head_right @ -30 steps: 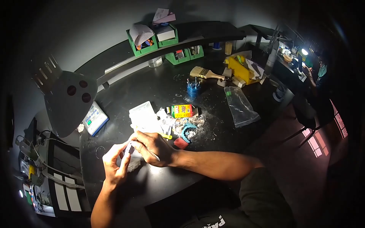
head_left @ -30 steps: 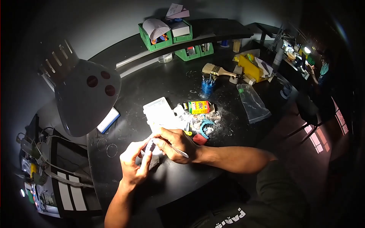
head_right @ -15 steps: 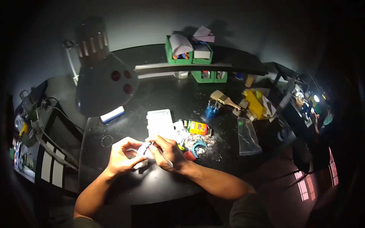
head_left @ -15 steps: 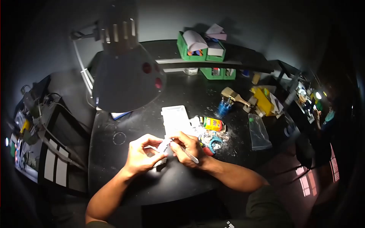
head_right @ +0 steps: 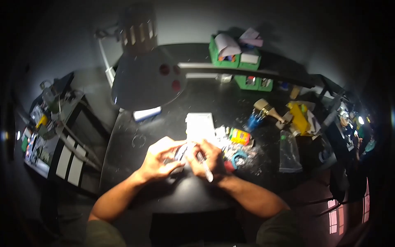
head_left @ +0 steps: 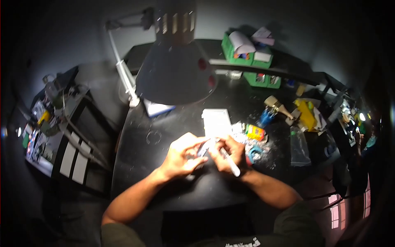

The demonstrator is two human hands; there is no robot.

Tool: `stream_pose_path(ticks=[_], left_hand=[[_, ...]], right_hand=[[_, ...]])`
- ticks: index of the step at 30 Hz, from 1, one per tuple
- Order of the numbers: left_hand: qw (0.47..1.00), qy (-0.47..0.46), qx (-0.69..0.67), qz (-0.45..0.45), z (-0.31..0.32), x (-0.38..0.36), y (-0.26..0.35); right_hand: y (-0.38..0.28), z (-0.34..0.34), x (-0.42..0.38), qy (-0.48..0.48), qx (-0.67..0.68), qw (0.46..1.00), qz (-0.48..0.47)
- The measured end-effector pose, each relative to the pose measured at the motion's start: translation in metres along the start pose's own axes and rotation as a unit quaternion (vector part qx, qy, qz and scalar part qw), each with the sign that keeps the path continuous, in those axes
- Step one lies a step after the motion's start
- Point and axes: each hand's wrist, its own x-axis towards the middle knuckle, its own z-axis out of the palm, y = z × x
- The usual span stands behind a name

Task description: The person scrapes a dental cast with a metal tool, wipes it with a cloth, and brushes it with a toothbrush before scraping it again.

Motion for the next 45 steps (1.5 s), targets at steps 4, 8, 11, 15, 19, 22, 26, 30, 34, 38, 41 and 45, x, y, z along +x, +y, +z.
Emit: stream_pose_path(ticks=[4, 8, 11, 15, 19, 22, 26, 30, 34, 38, 41, 45], left_hand=[[0.992, 0.055, -0.085, -0.07, 0.007, -0.004, -0.007], [0.993, 0.05, -0.045, -0.097, 0.003, -0.004, -0.01], [0.991, 0.032, -0.044, -0.121, 0.0, -0.004, -0.011], [0.985, 0.057, -0.092, -0.133, 0.003, -0.003, -0.01], [0.983, 0.072, -0.082, -0.144, -0.001, 0.002, 0.002], [0.984, 0.064, -0.073, -0.148, -0.002, 0.0, 0.0], [0.983, 0.093, -0.064, -0.142, 0.002, -0.002, -0.003], [0.985, 0.115, -0.048, -0.121, -0.001, 0.001, 0.0], [0.988, 0.104, -0.011, -0.11, 0.0, -0.003, 0.002], [0.992, 0.109, -0.022, -0.057, 0.001, -0.005, -0.006], [0.99, 0.134, 0.015, -0.038, 0.001, -0.001, -0.006], [0.986, 0.159, 0.006, -0.06, -0.002, 0.002, -0.007]], right_hand=[[-0.008, 0.002, -0.001, -0.005, 0.059, 0.995, 0.082], [-0.012, -0.001, 0.0, -0.015, 0.06, 0.996, 0.064], [-0.008, -0.005, 0.005, 0.001, 0.031, 0.999, -0.014], [-0.015, -0.014, 0.001, -0.027, 0.038, 0.998, 0.038], [-0.019, -0.013, 0.0, -0.035, 0.06, 0.993, 0.09], [-0.01, -0.01, 0.001, -0.043, 0.082, 0.991, 0.096], [-0.005, 0.0, -0.005, -0.017, 0.163, 0.98, 0.11], [-0.003, 0.002, -0.001, -0.024, 0.146, 0.981, 0.125], [-0.01, 0.002, 0.001, -0.045, 0.051, 0.996, 0.056], [-0.021, -0.005, 0.006, -0.059, 0.002, 0.998, 0.006], [-0.023, -0.008, 0.006, -0.064, 0.001, 0.998, 0.016], [-0.017, -0.007, 0.007, -0.062, -0.044, 0.997, -0.008]])
